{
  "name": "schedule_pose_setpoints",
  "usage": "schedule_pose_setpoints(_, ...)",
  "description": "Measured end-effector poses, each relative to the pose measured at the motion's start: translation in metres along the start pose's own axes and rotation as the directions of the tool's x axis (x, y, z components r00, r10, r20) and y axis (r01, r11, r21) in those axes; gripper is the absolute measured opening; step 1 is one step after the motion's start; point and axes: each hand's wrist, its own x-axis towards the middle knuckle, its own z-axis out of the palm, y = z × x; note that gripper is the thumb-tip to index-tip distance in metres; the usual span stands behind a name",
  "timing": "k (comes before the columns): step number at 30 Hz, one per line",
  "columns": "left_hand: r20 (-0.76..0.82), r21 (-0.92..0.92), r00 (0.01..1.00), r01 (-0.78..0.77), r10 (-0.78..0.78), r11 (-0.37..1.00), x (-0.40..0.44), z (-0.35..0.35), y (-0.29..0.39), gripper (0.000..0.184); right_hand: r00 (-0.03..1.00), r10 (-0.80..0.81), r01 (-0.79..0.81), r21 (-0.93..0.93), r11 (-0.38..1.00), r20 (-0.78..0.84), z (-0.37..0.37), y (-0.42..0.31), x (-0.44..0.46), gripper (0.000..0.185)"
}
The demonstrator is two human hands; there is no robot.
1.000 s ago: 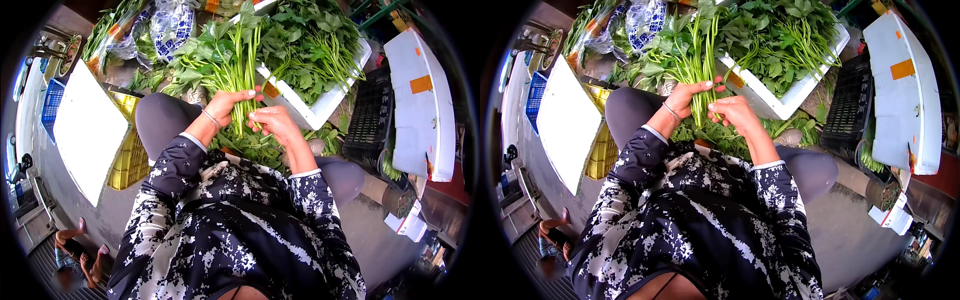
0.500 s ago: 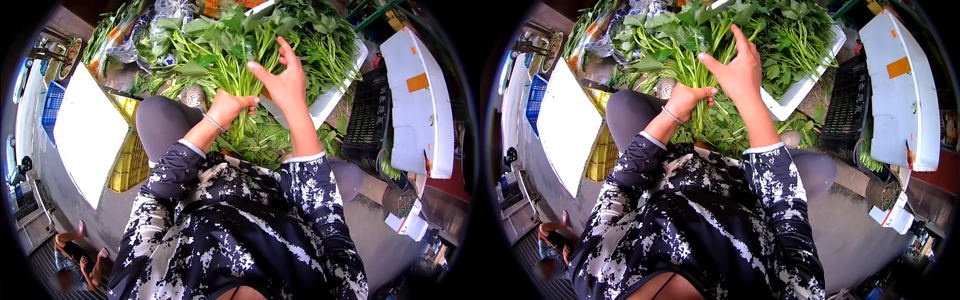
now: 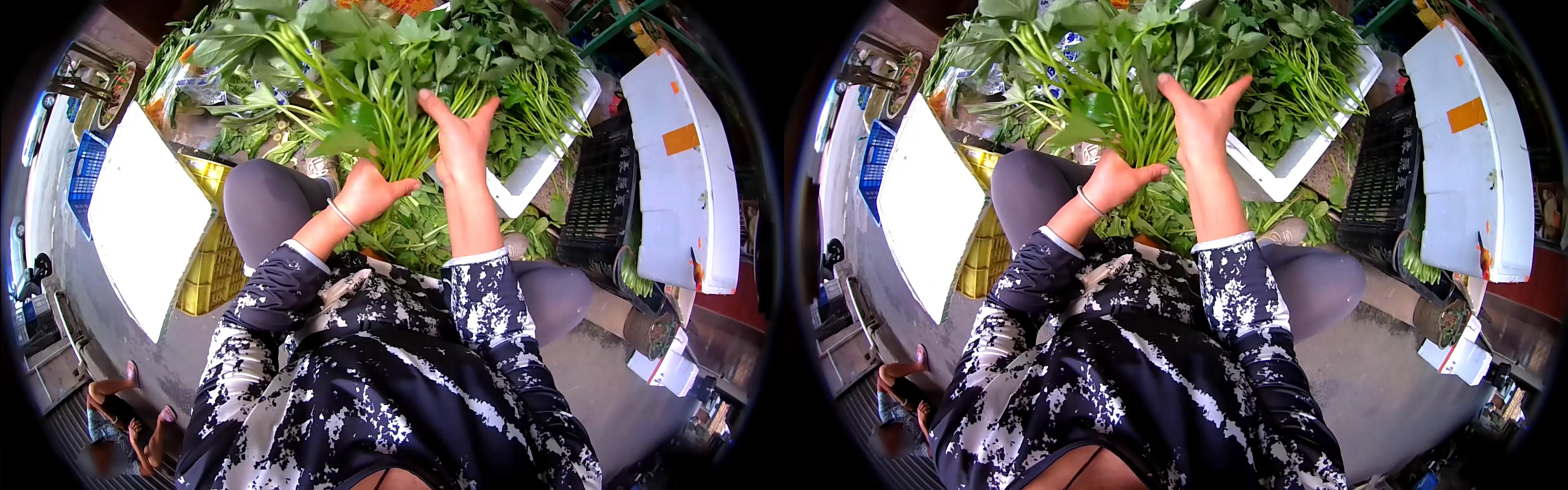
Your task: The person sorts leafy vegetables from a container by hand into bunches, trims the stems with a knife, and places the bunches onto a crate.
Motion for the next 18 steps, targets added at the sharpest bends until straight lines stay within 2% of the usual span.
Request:
schedule_pose_setpoints(1,0.009,0.122,0.999,-0.035,0.034,0.992,-0.002,-0.002,-0.002,0.037,0.993,0.069,-0.084,0.154,0.984,0.097,0.005,-0.016,-0.006,0.116)
schedule_pose_setpoints(2,0.012,0.122,0.999,-0.033,0.031,0.992,-0.004,-0.003,-0.003,0.037,0.972,0.124,-0.181,0.296,0.938,0.202,0.01,-0.024,-0.01,0.118)
schedule_pose_setpoints(3,0.054,0.227,0.978,-0.208,0.201,0.952,-0.006,-0.005,-0.002,0.041,0.984,0.112,-0.123,0.069,0.99,0.141,0.013,-0.021,-0.013,0.124)
schedule_pose_setpoints(4,0.117,0.317,0.924,-0.381,0.363,0.868,-0.007,-0.007,-0.001,0.047,0.987,-0.001,0.034,-0.201,0.979,0.163,0.017,-0.018,-0.015,0.118)
schedule_pose_setpoints(5,0.209,0.401,0.955,-0.281,0.212,0.872,-0.011,-0.012,0.0,0.041,0.97,-0.033,0.103,-0.285,0.953,0.24,0.019,-0.016,-0.019,0.118)
schedule_pose_setpoints(6,0.219,0.473,0.975,-0.133,0.03,0.871,-0.017,-0.015,0.015,0.034,0.947,-0.054,0.173,-0.362,0.916,0.315,0.023,-0.017,-0.026,0.119)
schedule_pose_setpoints(7,0.202,0.487,0.97,-0.217,0.133,0.846,-0.019,-0.018,0.003,0.032,0.921,-0.146,0.274,-0.333,0.902,0.361,0.028,-0.015,-0.031,0.116)
schedule_pose_setpoints(9,0.204,0.49,0.961,-0.264,0.185,0.831,-0.021,-0.023,-0.016,0.028,0.904,-0.258,0.38,-0.361,0.852,0.342,0.04,-0.01,-0.042,0.106)
schedule_pose_setpoints(10,0.21,0.575,0.977,-0.148,0.029,0.805,-0.024,-0.025,-0.022,0.028,0.929,-0.235,0.337,-0.39,0.857,0.286,0.046,-0.013,-0.047,0.099)
schedule_pose_setpoints(12,0.056,0.485,0.963,-0.256,0.263,0.836,-0.022,-0.018,-0.043,0.035,0.957,-0.112,0.217,-0.407,0.887,0.268,0.058,-0.018,-0.051,0.093)
schedule_pose_setpoints(13,0.066,0.484,0.963,-0.261,0.263,0.835,-0.022,-0.017,-0.043,0.035,0.952,-0.133,0.234,-0.375,0.897,0.275,0.063,-0.016,-0.052,0.088)
schedule_pose_setpoints(14,0.003,0.48,0.968,-0.22,0.249,0.849,-0.021,-0.017,-0.043,0.034,0.931,-0.153,0.283,-0.394,0.874,0.33,0.068,-0.004,-0.047,0.097)
schedule_pose_setpoints(15,-0.061,0.475,0.97,-0.18,0.236,0.861,-0.019,-0.017,-0.038,0.033,0.92,-0.113,0.265,-0.385,0.884,0.374,0.068,-0.005,-0.045,0.102)
schedule_pose_setpoints(16,-0.055,0.473,0.969,-0.188,0.242,0.861,-0.016,-0.02,-0.033,0.033,0.905,-0.073,0.247,-0.379,0.892,0.419,0.068,-0.006,-0.043,0.108)
schedule_pose_setpoints(17,-0.096,-0.049,0.995,0.015,-0.019,0.999,-0.015,-0.024,-0.028,0.026,0.902,0.034,0.184,-0.454,0.872,0.43,0.062,-0.008,-0.035,0.118)
schedule_pose_setpoints(18,0.004,-0.553,0.964,0.224,-0.266,0.802,-0.014,-0.029,-0.019,0.02,0.928,0.034,0.161,-0.481,0.862,0.371,0.055,-0.011,-0.031,0.111)
